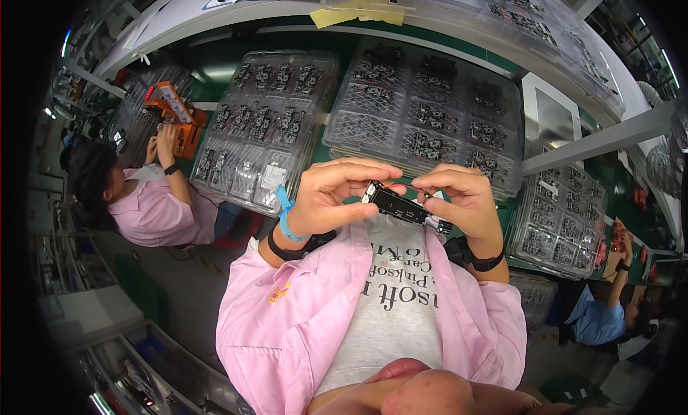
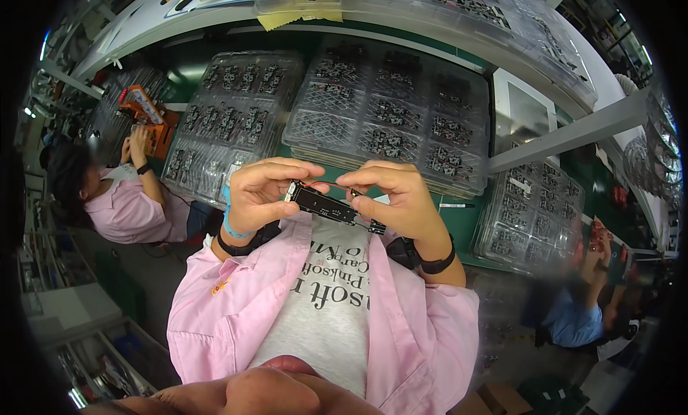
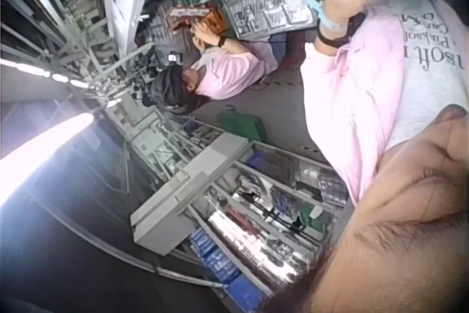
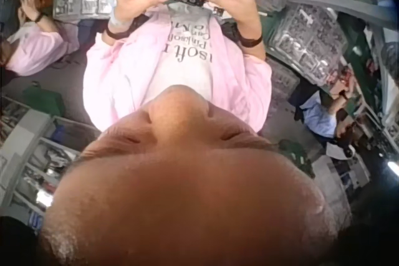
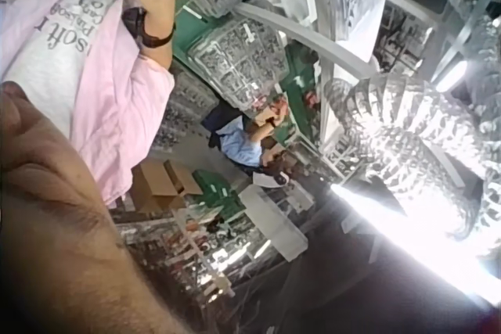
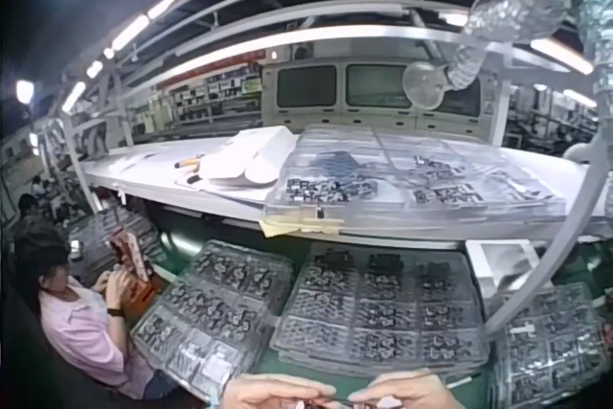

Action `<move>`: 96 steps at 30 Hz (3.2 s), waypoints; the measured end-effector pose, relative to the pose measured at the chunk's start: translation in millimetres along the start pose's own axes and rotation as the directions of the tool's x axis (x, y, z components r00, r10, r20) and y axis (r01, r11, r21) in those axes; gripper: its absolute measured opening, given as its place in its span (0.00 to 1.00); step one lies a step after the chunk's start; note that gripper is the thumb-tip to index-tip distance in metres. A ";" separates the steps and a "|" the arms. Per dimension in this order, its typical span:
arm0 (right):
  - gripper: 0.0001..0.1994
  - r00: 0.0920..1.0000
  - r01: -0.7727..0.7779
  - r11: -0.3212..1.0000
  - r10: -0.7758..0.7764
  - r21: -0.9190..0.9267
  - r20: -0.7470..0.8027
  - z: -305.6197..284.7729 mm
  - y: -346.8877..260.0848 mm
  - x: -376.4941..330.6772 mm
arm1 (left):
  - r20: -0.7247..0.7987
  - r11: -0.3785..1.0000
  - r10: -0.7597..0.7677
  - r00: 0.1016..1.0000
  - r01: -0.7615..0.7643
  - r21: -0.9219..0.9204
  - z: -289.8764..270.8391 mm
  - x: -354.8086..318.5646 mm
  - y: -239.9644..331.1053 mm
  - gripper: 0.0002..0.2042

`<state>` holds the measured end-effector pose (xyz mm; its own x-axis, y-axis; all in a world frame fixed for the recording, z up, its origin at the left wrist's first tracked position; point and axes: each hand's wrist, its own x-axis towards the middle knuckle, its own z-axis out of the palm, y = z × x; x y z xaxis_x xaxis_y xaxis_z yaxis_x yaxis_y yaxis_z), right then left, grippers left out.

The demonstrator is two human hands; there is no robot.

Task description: Inspecting and handling printed circuit boards at an assembly station.

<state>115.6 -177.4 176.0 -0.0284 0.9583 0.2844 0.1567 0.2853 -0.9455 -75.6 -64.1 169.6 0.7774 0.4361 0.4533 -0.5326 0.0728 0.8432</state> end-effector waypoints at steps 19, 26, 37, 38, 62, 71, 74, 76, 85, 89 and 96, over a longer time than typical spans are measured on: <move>0.08 0.976 0.025 0.852 0.091 0.522 -0.196 5.0 4.5 0.2 | 0.011 0.976 -0.192 0.981 0.192 -0.107 1.5 -1.0 -7.5 0.15; 0.08 0.997 0.003 0.990 0.008 -0.143 0.078 1.6 20.4 5.0 | 0.018 0.986 -0.162 0.987 0.162 0.032 -10.6 -1.4 -24.6 0.16; 0.08 0.910 -0.386 0.727 0.201 -0.567 -0.362 -122.7 192.1 -4.0 | -0.178 0.721 -0.367 0.913 0.400 0.567 -36.6 -7.7 -71.4 0.20; 0.09 0.915 -0.369 0.475 0.034 -0.799 -0.402 -151.4 192.1 4.6 | -0.195 0.713 -0.388 0.901 0.427 0.555 -42.2 -10.5 -76.7 0.20; 0.07 0.941 -0.149 0.173 -0.278 -0.974 -0.194 -181.8 296.0 152.9 | -0.218 0.610 -0.388 0.895 0.427 0.668 -61.5 22.9 -102.7 0.16; 0.08 0.885 -0.078 0.850 0.299 0.521 -0.356 -46.9 130.3 84.9 | -0.302 0.760 -0.254 0.919 0.383 0.526 -31.8 24.0 -75.6 0.20; 0.08 0.887 0.053 0.775 0.254 0.630 -0.387 -8.1 85.0 62.7 | -0.387 0.918 -0.140 0.911 0.266 0.295 -16.1 38.5 -58.7 0.19; 0.08 0.905 0.083 0.769 0.209 0.634 -0.371 5.9 65.9 53.0 | -0.300 0.963 -0.161 0.940 0.216 0.162 -14.0 40.5 -51.3 0.15; 0.07 0.889 0.107 0.844 0.155 0.525 -0.431 -3.3 6.9 18.6 | -0.224 0.966 -0.248 0.942 0.259 0.019 -8.5 19.4 -2.4 0.09; 0.07 0.932 0.024 0.856 0.167 0.516 -0.321 -5.3 4.4 6.8 | -0.211 0.985 -0.171 0.962 0.169 -0.025 -10.6 9.4 -1.0 0.09; 0.08 0.974 0.112 0.898 -0.015 0.425 -0.224 -0.8 13.4 6.8 | -0.231 0.979 -0.200 0.952 0.201 -0.022 -9.2 0.2 5.3 0.10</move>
<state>118.3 -167.1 165.4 0.1914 0.9255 0.3268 -0.2824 0.3708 -0.8847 -81.3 -55.4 171.4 0.7694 0.6081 0.1957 -0.3729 0.1787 0.9105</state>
